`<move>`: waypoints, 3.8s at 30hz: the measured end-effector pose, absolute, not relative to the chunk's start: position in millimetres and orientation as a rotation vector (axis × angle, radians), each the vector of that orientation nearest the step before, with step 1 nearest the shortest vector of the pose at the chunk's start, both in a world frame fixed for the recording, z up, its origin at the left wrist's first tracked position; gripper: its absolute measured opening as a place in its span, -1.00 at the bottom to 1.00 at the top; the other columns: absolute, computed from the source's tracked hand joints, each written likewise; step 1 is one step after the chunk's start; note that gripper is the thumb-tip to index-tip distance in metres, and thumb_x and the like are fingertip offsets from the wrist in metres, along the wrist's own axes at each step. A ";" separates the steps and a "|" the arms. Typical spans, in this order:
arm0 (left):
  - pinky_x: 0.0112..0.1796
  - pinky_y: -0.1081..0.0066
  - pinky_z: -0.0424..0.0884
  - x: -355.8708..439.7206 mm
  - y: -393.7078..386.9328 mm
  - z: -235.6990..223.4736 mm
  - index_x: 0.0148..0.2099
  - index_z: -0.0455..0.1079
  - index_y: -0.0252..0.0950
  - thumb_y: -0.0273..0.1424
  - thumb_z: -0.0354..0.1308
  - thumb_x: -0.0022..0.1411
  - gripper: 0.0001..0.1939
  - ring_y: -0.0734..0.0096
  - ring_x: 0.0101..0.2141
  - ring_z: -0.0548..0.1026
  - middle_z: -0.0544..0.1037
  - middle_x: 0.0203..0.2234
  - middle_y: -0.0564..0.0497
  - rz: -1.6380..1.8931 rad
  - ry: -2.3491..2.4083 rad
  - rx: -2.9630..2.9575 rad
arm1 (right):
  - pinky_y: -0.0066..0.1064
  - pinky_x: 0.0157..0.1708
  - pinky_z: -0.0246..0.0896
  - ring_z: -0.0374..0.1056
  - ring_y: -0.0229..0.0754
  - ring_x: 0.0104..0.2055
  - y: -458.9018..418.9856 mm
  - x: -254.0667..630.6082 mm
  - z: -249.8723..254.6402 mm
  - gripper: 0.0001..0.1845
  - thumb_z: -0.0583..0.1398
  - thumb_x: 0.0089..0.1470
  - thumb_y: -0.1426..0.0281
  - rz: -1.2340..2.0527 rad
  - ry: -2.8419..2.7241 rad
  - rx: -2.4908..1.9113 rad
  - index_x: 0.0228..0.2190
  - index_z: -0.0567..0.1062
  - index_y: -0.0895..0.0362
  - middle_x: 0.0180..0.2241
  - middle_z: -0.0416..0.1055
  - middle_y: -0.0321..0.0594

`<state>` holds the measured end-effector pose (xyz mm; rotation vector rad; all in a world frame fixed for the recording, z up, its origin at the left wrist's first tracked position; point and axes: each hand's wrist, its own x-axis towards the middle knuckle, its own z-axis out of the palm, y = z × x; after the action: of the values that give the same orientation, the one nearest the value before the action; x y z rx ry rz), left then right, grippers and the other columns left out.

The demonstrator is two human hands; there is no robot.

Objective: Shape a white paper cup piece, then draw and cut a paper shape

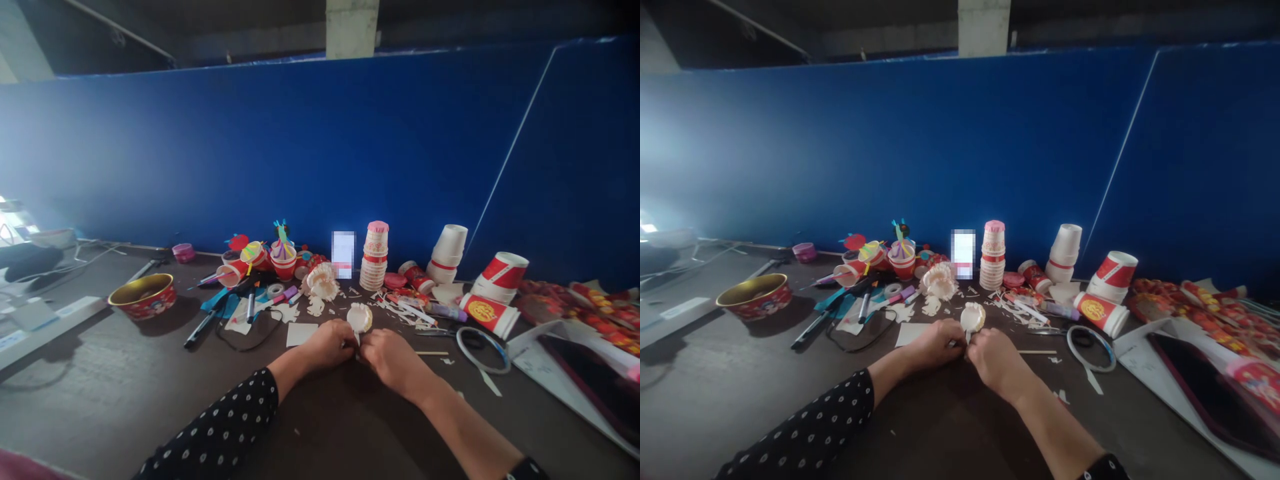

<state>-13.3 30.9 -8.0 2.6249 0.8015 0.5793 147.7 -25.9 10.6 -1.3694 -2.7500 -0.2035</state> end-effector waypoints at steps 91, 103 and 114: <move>-0.41 0.54 0.27 -4.5 20.9 -5.6 -0.41 0.44 -0.33 -0.54 0.08 -0.06 -0.87 0.48 -0.46 0.37 0.46 -0.49 0.04 0.506 1.012 2.486 | -0.48 -0.45 0.05 0.38 -0.20 -0.37 -39.8 141.8 16.4 -0.77 0.03 0.03 0.46 0.010 -2.426 -1.729 -0.44 0.50 0.13 -0.39 0.46 -0.17; -0.29 0.45 0.28 -9.5 23.7 -9.4 -0.42 0.42 -0.32 -0.53 0.07 -0.09 -0.87 0.38 -0.38 0.37 0.47 -0.47 -0.01 0.534 0.829 2.718 | -0.47 -0.46 0.02 0.38 -0.20 -0.37 -38.6 142.5 14.4 -0.76 0.02 0.03 0.49 0.008 -2.431 -1.714 -0.46 0.49 0.14 -0.39 0.47 -0.16; -0.29 0.44 0.29 -6.4 20.0 -4.9 -0.44 0.41 -0.33 -0.53 0.08 -0.08 -0.89 0.35 -0.37 0.39 0.48 -0.46 -0.02 0.464 0.958 2.689 | -0.48 -0.39 0.06 0.37 -0.18 -0.31 -36.9 142.1 11.5 -0.73 0.00 0.03 0.55 0.020 -2.436 -1.699 -0.41 0.48 0.15 -0.35 0.46 -0.13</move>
<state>-6.4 20.0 -4.9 2.6895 0.9578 0.4641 142.1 -36.9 11.5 -1.6990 -2.4363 0.0202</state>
